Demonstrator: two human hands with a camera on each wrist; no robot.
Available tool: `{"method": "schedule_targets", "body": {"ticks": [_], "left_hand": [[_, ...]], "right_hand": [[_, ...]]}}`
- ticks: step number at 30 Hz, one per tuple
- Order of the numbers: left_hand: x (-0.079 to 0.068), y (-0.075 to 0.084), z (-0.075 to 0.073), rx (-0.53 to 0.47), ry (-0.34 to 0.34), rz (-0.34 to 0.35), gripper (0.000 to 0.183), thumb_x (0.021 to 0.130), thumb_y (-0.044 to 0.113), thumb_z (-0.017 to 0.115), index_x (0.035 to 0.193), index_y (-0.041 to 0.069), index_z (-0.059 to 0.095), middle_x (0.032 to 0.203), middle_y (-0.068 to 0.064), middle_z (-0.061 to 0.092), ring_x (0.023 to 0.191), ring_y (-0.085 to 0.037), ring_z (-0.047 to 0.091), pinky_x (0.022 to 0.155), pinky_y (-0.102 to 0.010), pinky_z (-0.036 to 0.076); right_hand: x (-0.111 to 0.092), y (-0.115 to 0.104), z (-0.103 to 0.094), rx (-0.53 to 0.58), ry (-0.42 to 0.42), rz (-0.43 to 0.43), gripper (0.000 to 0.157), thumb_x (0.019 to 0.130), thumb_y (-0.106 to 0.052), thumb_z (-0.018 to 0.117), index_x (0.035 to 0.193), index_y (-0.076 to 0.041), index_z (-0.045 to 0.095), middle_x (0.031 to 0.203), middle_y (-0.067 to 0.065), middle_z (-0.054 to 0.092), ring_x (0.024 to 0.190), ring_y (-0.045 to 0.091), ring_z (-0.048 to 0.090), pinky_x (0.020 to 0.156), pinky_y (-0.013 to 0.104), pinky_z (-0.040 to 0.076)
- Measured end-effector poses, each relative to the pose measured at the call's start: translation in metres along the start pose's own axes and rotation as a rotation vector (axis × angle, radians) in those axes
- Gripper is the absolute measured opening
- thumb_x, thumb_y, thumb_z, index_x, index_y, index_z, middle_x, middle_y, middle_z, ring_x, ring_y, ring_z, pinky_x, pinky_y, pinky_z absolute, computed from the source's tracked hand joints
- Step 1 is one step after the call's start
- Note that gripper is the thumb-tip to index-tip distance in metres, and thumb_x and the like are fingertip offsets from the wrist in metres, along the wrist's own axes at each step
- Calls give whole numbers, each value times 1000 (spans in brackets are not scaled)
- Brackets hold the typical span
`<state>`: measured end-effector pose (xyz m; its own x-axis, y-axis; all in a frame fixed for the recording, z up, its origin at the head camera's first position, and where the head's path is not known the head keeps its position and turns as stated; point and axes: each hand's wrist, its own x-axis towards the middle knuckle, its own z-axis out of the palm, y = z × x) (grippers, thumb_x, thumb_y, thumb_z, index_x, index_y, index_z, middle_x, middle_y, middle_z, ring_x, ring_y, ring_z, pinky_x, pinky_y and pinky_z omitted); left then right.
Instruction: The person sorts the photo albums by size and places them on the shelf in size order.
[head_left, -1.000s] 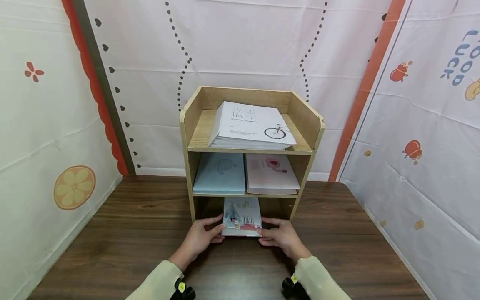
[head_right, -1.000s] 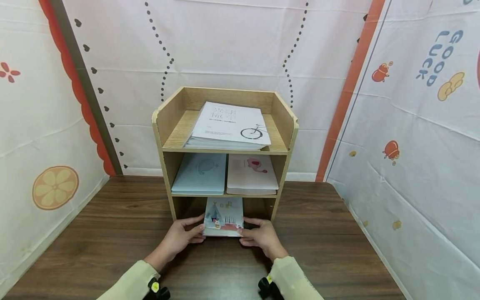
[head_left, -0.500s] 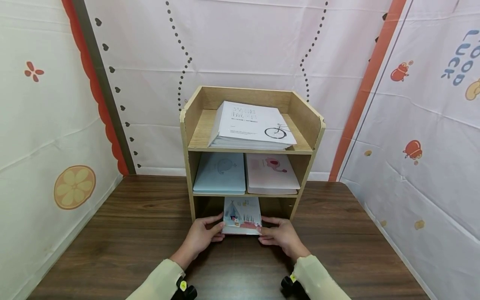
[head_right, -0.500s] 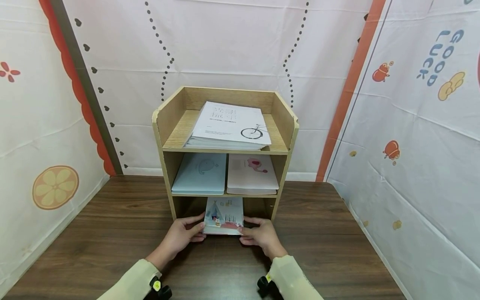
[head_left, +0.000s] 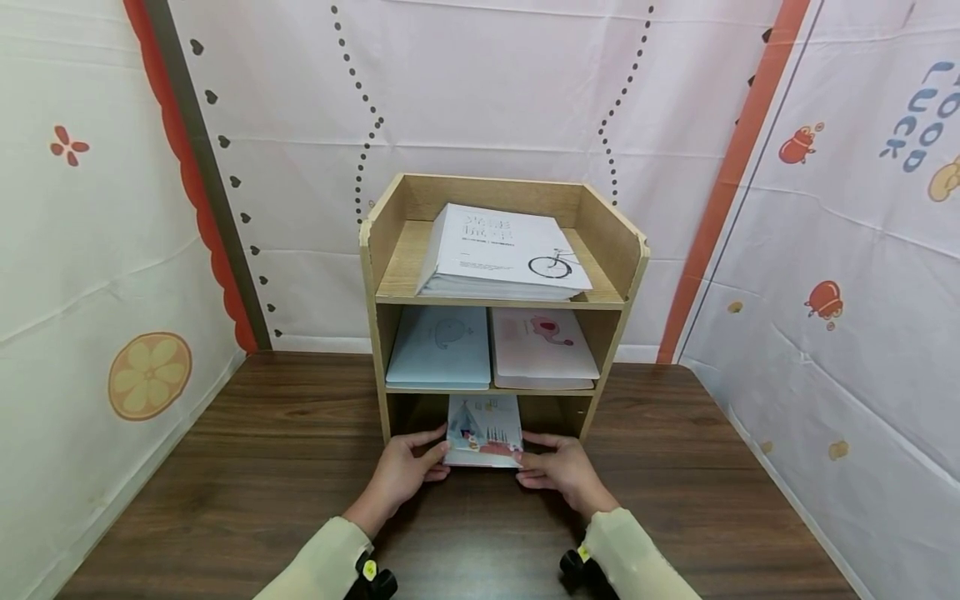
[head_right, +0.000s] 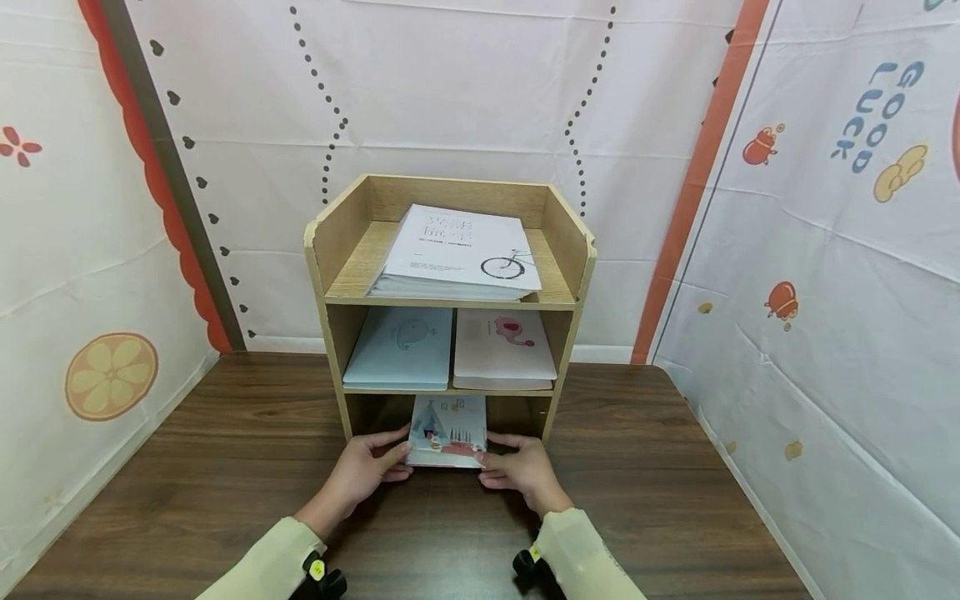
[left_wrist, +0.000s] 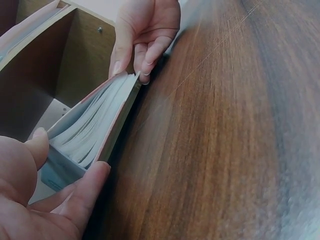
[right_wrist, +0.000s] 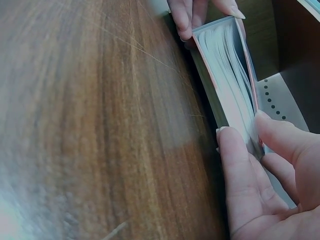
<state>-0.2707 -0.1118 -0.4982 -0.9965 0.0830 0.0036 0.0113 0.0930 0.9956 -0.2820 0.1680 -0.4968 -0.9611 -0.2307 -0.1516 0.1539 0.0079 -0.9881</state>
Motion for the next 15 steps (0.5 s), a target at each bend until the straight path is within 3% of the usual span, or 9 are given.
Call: {"method": "schedule_targets", "body": {"ticks": [15], "left_hand": [[0, 1, 4, 20, 38, 22, 38, 98, 11, 69, 136, 5, 66, 122, -26, 69, 75, -28, 75, 69, -39, 66]], "right_hand": [[1, -3, 1, -10, 14, -8, 55, 94, -4, 72, 144, 8, 52, 96, 14, 77, 75, 20, 75, 74, 36, 65]]}}
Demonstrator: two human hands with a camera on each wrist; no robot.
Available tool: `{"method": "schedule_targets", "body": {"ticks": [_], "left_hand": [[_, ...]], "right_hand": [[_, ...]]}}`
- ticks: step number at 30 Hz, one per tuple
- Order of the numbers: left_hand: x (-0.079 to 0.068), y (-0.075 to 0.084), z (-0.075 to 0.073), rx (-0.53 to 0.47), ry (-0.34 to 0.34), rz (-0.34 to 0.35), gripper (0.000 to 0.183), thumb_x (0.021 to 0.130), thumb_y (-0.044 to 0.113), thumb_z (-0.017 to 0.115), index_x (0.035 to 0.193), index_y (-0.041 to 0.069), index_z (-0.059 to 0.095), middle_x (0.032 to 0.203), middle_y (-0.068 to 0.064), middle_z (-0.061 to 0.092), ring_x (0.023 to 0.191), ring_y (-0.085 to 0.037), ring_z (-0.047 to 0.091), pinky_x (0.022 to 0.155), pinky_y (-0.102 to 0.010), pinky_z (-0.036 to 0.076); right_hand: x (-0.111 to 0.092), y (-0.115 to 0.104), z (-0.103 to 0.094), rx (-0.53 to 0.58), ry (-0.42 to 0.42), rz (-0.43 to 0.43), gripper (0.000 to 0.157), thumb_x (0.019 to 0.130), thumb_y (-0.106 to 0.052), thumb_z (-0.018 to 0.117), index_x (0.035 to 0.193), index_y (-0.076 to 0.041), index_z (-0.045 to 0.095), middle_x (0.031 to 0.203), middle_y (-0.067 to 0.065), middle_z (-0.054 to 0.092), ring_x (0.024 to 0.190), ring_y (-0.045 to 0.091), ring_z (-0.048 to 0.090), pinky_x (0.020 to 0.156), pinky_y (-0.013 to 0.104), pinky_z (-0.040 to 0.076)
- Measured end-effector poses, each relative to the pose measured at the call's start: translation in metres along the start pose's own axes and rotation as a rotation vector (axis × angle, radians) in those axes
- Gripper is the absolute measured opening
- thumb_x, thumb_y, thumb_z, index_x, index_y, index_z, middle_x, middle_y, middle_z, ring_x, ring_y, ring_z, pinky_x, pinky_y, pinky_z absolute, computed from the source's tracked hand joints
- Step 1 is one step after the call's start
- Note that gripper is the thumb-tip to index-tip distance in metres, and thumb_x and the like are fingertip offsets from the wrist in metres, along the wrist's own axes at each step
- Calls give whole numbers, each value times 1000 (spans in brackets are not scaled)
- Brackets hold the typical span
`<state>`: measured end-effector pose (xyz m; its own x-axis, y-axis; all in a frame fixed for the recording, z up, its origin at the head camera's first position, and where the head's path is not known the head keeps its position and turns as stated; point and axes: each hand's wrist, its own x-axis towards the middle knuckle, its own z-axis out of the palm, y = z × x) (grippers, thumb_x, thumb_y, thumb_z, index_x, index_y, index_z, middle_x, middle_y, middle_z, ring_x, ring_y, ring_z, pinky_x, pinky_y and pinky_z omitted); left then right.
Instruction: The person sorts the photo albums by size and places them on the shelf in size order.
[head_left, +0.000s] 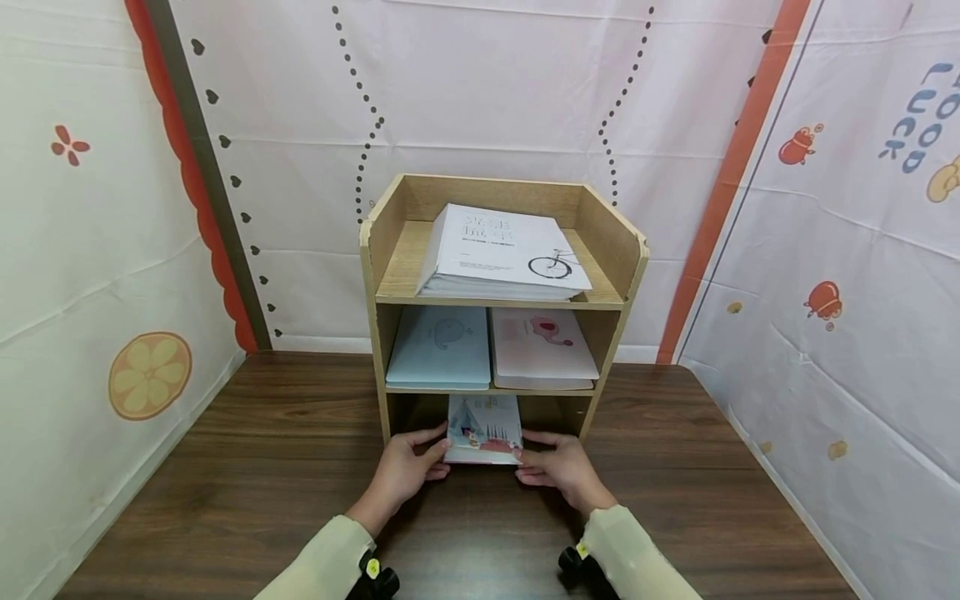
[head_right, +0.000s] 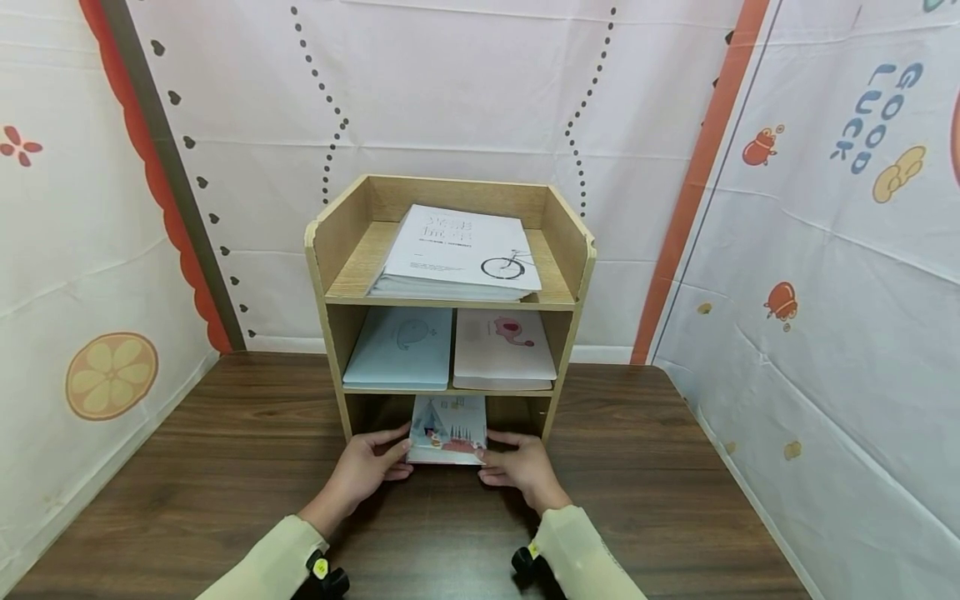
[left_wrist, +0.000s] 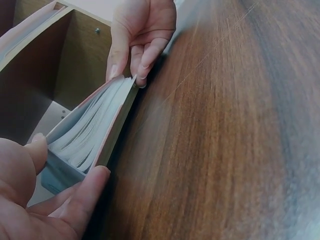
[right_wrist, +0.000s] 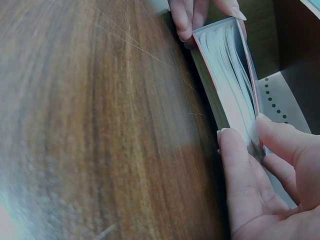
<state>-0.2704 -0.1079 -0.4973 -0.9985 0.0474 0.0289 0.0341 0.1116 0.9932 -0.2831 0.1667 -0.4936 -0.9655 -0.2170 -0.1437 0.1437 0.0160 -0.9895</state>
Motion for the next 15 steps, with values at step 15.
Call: {"method": "schedule_targets", "body": {"ticks": [15], "left_hand": [[4, -2, 1, 47, 13, 19, 38, 99, 14, 69, 136, 6, 66, 100, -21, 74, 73, -28, 76, 67, -36, 65]], "right_hand": [[3, 1, 0, -8, 29, -4, 54, 94, -6, 74, 142, 9, 54, 99, 16, 77, 76, 22, 76, 74, 38, 65]]}}
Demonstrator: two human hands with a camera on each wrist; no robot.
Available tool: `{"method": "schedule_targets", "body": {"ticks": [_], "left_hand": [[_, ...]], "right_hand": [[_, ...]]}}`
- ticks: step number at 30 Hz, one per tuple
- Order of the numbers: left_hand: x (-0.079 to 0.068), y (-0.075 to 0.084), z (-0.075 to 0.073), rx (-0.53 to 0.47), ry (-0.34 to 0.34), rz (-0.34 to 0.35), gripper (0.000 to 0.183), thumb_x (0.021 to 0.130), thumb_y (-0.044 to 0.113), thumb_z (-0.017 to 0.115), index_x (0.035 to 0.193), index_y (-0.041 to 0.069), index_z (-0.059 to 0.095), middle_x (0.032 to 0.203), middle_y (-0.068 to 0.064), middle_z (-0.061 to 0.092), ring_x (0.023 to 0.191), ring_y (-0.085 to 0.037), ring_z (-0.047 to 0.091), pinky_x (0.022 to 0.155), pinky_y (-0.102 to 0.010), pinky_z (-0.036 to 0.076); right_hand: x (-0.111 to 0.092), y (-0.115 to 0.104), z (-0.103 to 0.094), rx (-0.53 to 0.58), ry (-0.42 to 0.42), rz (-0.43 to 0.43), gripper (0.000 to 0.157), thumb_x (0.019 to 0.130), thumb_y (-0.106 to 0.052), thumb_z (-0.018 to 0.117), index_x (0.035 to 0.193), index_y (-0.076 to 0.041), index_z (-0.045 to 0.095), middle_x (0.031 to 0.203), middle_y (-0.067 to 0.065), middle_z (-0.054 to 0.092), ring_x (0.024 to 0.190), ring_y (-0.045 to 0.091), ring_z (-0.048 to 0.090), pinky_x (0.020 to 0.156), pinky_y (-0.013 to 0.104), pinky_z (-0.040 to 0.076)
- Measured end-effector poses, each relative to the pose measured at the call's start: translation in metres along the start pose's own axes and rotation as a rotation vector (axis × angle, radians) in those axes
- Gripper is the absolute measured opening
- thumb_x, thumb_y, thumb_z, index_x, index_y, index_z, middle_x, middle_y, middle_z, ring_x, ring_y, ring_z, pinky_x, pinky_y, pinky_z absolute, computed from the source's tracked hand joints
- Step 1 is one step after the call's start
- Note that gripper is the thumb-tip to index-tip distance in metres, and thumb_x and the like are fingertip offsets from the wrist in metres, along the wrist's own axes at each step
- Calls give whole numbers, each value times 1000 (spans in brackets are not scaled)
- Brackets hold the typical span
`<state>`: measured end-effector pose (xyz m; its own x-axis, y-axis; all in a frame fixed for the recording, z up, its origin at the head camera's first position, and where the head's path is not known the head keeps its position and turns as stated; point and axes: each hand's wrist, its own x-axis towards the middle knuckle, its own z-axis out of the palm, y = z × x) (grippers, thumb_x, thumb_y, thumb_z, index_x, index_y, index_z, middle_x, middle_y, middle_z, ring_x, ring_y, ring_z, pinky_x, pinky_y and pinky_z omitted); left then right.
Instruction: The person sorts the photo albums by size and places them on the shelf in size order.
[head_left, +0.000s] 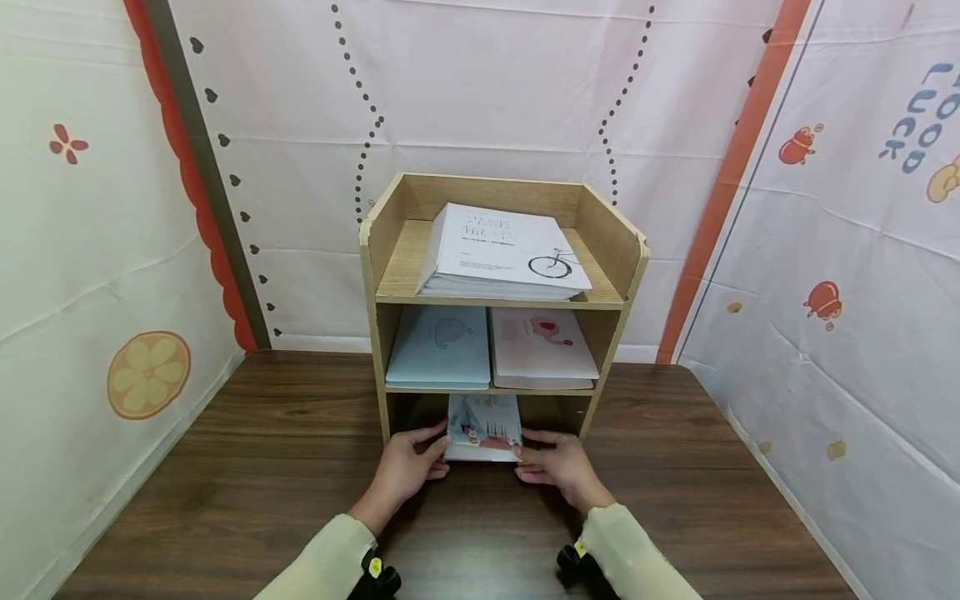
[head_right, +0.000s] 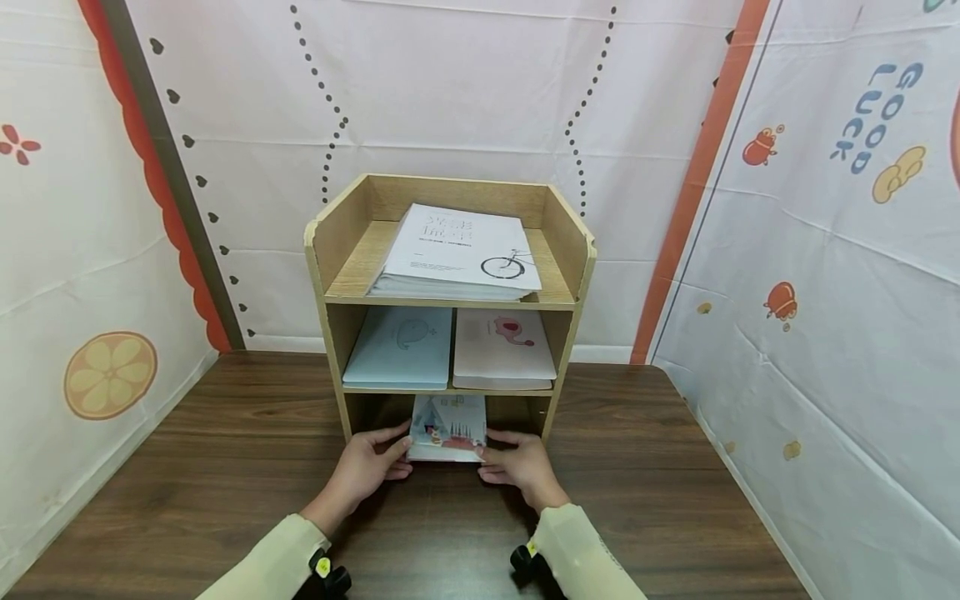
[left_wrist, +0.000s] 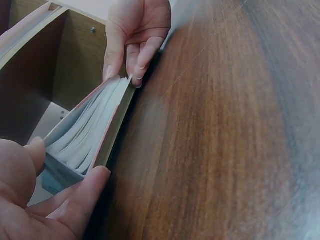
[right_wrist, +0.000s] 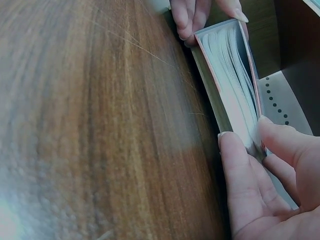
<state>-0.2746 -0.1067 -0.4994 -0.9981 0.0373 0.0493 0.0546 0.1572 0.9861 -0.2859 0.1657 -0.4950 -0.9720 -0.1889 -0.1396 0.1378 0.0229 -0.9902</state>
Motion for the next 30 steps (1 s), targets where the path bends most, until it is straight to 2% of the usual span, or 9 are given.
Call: {"method": "schedule_targets", "body": {"ticks": [7, 14, 30], "left_hand": [[2, -1, 1, 19, 6, -3, 39, 99, 16, 69, 137, 6, 66, 93, -20, 74, 72, -28, 76, 65, -35, 65], [2, 1, 1, 47, 8, -1, 39, 100, 16, 68, 137, 5, 65, 93, -21, 75, 71, -26, 76, 64, -35, 65], [4, 0, -1, 32, 10, -14, 40, 99, 19, 69, 138, 8, 65, 82, -18, 73, 67, -22, 74, 62, -35, 65]], "right_hand": [[1, 0, 1, -3, 9, 1, 53, 94, -8, 75, 140, 8, 56, 99, 21, 76, 75, 22, 76, 73, 38, 66], [2, -1, 2, -14, 20, 3, 53, 94, -9, 75, 140, 8, 56, 99, 22, 76, 75, 23, 76, 73, 38, 66], [5, 1, 4, -14, 44, -1, 52, 93, -9, 76, 139, 8, 58, 99, 27, 75, 73, 22, 76, 71, 37, 65]]}}
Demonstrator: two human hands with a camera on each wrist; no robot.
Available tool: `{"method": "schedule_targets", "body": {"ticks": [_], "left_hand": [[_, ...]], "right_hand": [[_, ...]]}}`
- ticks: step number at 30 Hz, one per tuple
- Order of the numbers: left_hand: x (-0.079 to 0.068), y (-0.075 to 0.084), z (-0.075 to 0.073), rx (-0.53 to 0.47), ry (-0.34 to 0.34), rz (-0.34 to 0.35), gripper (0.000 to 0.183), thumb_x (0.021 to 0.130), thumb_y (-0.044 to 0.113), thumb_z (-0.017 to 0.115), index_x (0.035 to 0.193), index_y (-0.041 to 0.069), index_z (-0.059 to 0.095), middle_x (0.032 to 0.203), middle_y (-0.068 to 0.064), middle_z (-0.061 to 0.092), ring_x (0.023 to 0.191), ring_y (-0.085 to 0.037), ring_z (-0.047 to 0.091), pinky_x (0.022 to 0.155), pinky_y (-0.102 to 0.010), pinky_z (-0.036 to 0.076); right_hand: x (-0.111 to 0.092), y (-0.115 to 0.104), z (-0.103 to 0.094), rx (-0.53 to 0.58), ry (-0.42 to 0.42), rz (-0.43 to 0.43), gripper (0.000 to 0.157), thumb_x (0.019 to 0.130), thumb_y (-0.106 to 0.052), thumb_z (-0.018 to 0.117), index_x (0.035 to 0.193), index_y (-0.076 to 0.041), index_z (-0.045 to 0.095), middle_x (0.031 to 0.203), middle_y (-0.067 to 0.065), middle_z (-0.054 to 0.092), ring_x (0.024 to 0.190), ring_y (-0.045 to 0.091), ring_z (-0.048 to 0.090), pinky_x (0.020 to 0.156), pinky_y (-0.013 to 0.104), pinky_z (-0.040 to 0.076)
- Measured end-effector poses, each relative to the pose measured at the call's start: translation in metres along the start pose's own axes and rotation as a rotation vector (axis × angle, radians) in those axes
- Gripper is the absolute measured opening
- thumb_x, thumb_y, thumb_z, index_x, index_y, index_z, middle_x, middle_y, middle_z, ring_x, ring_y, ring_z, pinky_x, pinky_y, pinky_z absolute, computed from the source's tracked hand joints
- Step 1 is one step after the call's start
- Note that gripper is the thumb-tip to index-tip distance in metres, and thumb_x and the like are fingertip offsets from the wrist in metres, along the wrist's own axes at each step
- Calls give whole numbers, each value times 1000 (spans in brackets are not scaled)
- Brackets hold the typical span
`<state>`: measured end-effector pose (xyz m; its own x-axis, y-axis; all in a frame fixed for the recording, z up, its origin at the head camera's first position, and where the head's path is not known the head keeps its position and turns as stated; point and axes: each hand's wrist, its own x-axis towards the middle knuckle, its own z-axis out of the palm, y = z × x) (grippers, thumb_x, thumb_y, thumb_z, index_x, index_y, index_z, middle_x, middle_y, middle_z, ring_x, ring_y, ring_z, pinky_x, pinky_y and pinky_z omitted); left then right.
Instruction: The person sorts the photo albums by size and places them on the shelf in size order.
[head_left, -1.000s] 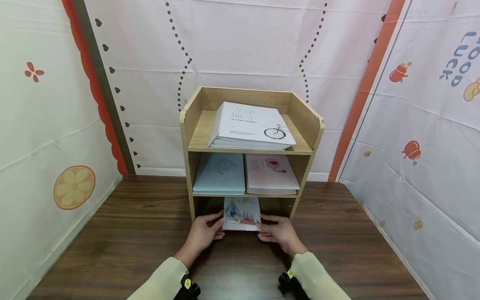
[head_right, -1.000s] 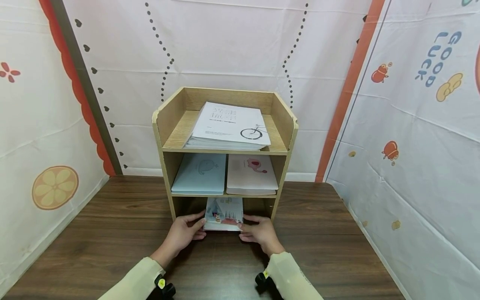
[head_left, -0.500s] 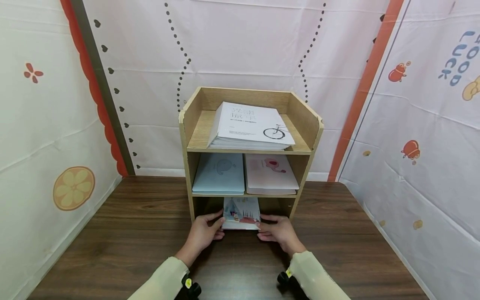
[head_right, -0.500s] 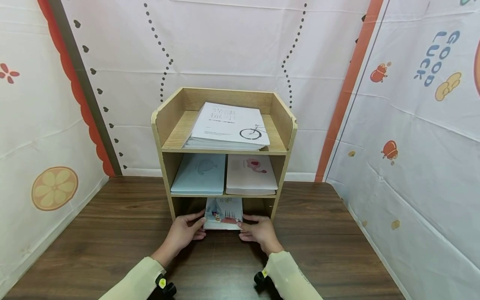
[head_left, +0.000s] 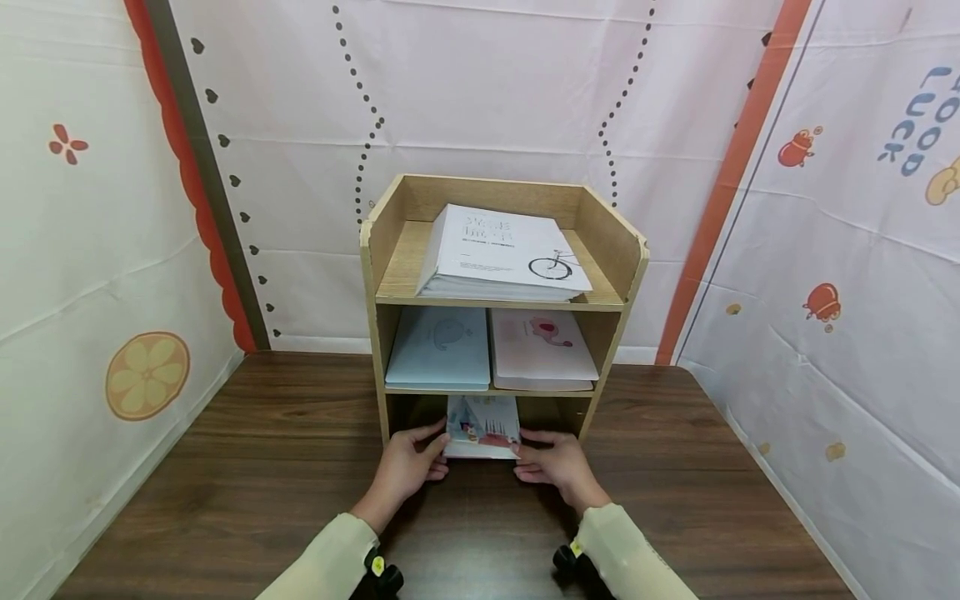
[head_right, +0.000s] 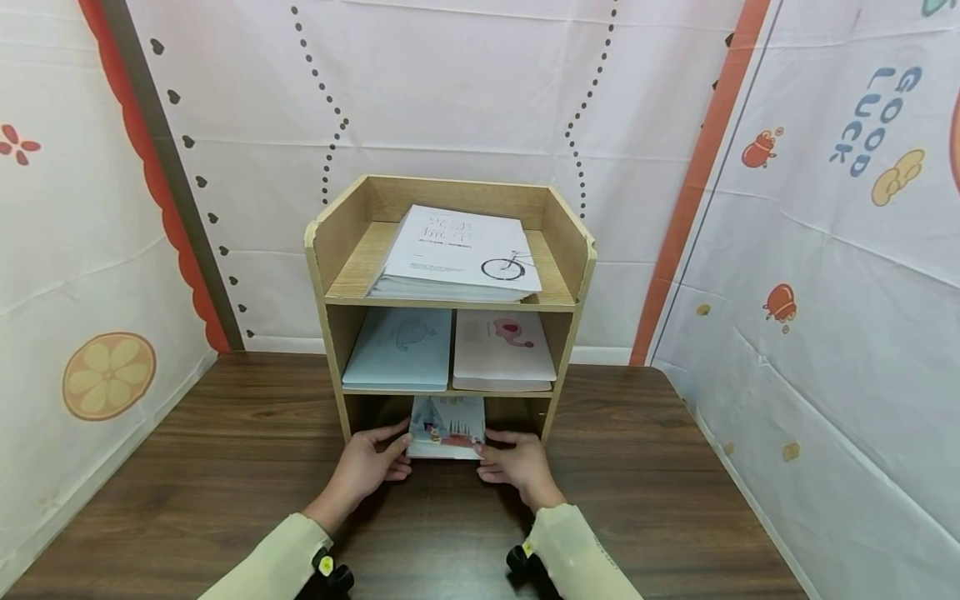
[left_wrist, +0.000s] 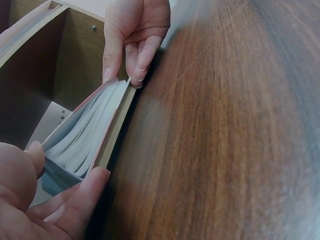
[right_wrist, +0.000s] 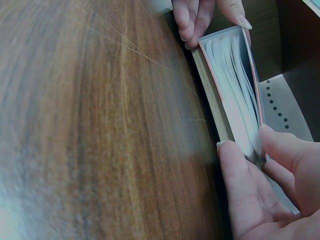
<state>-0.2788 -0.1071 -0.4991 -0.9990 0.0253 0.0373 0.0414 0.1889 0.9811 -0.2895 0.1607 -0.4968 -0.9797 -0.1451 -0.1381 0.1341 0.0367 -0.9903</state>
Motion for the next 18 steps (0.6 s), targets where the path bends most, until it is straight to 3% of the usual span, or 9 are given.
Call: {"method": "schedule_targets", "body": {"ticks": [18], "left_hand": [[3, -1, 3, -10, 19, 15, 39, 100, 18, 68, 137, 4, 65, 78, -22, 73, 65, -22, 74, 61, -35, 64]], "right_hand": [[-1, -2, 4, -17, 31, -19, 51, 93, -11, 76, 137, 8, 59, 95, 26, 75, 71, 20, 75, 69, 34, 65]]}}
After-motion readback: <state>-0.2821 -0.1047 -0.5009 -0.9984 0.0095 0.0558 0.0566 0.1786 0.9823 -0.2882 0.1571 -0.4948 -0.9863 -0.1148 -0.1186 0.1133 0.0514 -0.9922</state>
